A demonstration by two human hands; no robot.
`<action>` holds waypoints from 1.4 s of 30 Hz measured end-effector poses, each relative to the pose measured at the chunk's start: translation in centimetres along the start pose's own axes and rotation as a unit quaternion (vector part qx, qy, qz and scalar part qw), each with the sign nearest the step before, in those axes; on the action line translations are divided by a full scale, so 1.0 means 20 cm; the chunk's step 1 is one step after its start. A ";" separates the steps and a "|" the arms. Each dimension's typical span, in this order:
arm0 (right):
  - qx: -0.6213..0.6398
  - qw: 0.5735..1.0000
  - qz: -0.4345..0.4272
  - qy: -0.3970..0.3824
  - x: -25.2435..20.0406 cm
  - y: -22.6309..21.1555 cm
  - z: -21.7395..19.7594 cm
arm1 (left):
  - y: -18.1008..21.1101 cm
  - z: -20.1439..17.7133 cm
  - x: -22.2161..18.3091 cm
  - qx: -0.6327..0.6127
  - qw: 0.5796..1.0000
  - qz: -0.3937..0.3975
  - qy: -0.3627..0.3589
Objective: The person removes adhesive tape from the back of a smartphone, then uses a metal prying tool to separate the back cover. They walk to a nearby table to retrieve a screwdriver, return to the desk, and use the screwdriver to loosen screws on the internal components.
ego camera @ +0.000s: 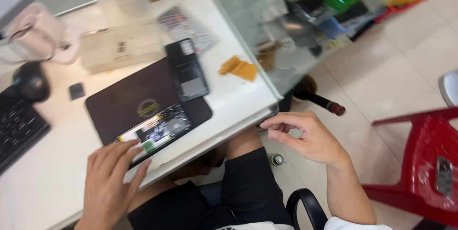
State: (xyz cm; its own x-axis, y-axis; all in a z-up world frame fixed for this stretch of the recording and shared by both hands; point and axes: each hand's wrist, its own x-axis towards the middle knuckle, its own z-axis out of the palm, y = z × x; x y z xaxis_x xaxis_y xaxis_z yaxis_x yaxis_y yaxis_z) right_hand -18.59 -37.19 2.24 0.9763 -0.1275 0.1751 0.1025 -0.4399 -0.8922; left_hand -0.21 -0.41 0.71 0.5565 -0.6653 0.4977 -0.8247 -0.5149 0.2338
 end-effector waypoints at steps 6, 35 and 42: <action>-0.035 0.991 0.025 0.130 -0.29 0.11 -0.08 | 0.30 0.13 0.20 -0.048 0.987 0.153 -0.017; -0.150 0.935 0.094 0.308 -0.55 0.16 -0.13 | 0.51 0.34 0.35 -0.007 0.962 0.273 0.021; -0.121 0.910 0.233 0.322 -0.82 0.51 -0.22 | 0.20 0.07 0.30 0.108 0.991 0.052 -0.051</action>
State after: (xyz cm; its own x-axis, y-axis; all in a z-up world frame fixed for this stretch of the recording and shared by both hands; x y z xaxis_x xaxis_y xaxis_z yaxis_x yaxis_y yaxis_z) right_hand -34.37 -43.42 -7.91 0.5813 -0.8099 0.0782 -0.4156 -0.3781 -0.8272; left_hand -0.06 -7.16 3.46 0.4865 -0.7663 0.4197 -0.8430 -0.5379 -0.0048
